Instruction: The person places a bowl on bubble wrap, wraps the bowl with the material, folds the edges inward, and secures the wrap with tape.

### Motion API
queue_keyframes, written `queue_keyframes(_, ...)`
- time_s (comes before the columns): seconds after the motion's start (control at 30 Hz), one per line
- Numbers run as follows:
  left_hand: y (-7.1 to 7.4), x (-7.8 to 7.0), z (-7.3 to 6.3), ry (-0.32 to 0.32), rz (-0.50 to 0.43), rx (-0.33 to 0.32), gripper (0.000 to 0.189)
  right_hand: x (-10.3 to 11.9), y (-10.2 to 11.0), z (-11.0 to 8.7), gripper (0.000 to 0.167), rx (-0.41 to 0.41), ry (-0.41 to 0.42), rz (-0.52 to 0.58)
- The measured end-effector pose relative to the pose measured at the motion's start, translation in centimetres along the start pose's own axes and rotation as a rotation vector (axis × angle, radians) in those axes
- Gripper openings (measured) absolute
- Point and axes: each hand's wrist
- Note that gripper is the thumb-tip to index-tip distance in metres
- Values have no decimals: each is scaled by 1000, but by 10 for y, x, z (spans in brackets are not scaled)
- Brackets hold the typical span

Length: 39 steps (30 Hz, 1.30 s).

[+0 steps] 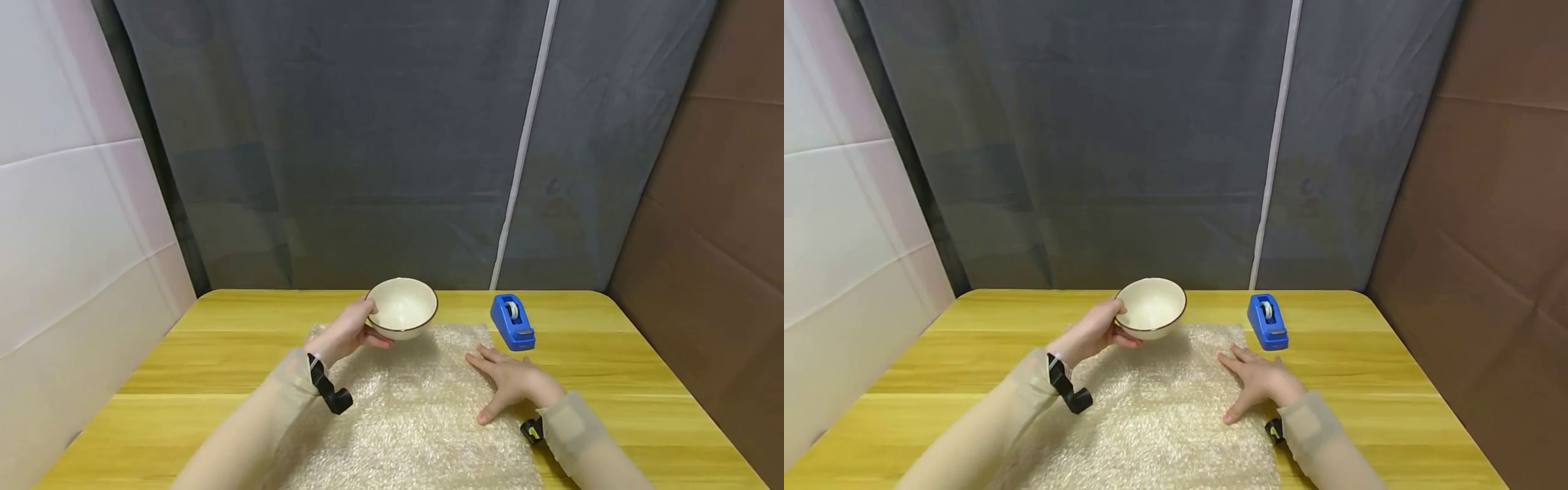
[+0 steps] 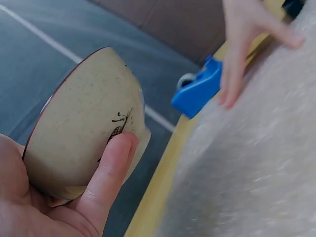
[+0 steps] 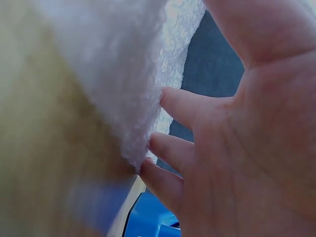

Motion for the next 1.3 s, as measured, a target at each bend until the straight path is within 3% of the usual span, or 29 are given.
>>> queue_keyframes(0.23,-14,14,-27,30,13,103,62,-2,-2,-1,115,-4,1,19)
queue_keyframes(0.43,-24,26,-38,66,24,155,63,-6,-3,-3,115,-20,-9,10)
queue_keyframes(0.87,-37,52,-48,130,43,157,65,-7,-6,-8,114,-13,8,31)
queue_keyframes(1.3,-42,62,-47,135,32,179,69,-13,-12,-15,114,-25,-17,40)
Point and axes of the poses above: each hand's wrist, its own z-axis towards the middle knuckle, its own y-axis out of the back of the hand, x = y × z, and after that the axes turned 15 degrees about x, right-handed
